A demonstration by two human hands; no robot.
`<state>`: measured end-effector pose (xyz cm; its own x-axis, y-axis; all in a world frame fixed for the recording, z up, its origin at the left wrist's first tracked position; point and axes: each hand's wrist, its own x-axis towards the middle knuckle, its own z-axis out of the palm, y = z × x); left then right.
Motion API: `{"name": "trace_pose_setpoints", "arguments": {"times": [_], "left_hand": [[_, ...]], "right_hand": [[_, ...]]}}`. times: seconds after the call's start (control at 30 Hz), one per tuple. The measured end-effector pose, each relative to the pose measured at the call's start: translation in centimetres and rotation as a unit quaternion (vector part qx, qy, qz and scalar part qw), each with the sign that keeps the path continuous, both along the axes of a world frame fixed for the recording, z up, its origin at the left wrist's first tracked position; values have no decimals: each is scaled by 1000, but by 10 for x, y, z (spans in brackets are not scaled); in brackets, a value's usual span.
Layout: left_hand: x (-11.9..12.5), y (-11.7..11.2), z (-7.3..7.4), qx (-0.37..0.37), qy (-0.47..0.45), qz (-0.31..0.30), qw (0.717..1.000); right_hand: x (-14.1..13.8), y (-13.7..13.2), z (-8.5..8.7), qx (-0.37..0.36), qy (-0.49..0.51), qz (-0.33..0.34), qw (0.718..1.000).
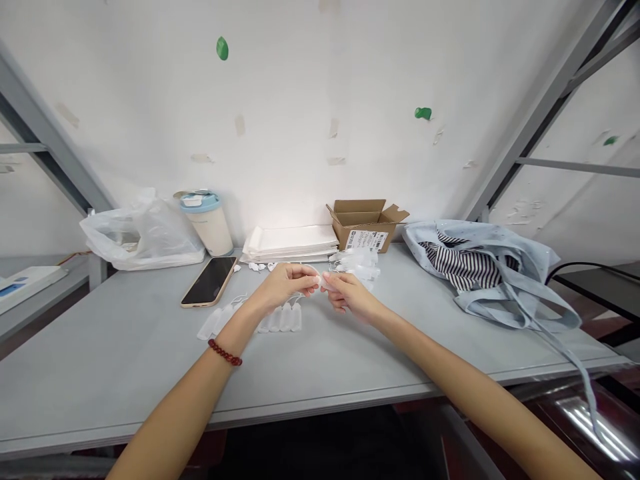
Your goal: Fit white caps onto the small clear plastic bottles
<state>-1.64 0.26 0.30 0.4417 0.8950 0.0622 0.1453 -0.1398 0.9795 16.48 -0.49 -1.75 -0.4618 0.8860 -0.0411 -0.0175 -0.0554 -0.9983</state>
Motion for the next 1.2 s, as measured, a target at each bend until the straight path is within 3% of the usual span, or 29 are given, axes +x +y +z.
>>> {"name": "trace_pose_setpoints", "arguments": {"times": [0.17, 0.73, 0.97, 1.2], "left_hand": [[1, -2, 0, 25, -11, -4, 1000], [-2, 1, -1, 5, -23, 20, 1000], [1, -2, 3, -28, 6, -12, 1000], [-2, -1, 1, 0, 11, -13, 1000]], "right_hand": [[2, 2, 0, -52, 22, 16, 998], [2, 3, -2, -29, 27, 22, 999], [2, 2, -2, 4, -4, 8, 1000], [5, 4, -4, 6, -10, 23, 1000]]}}
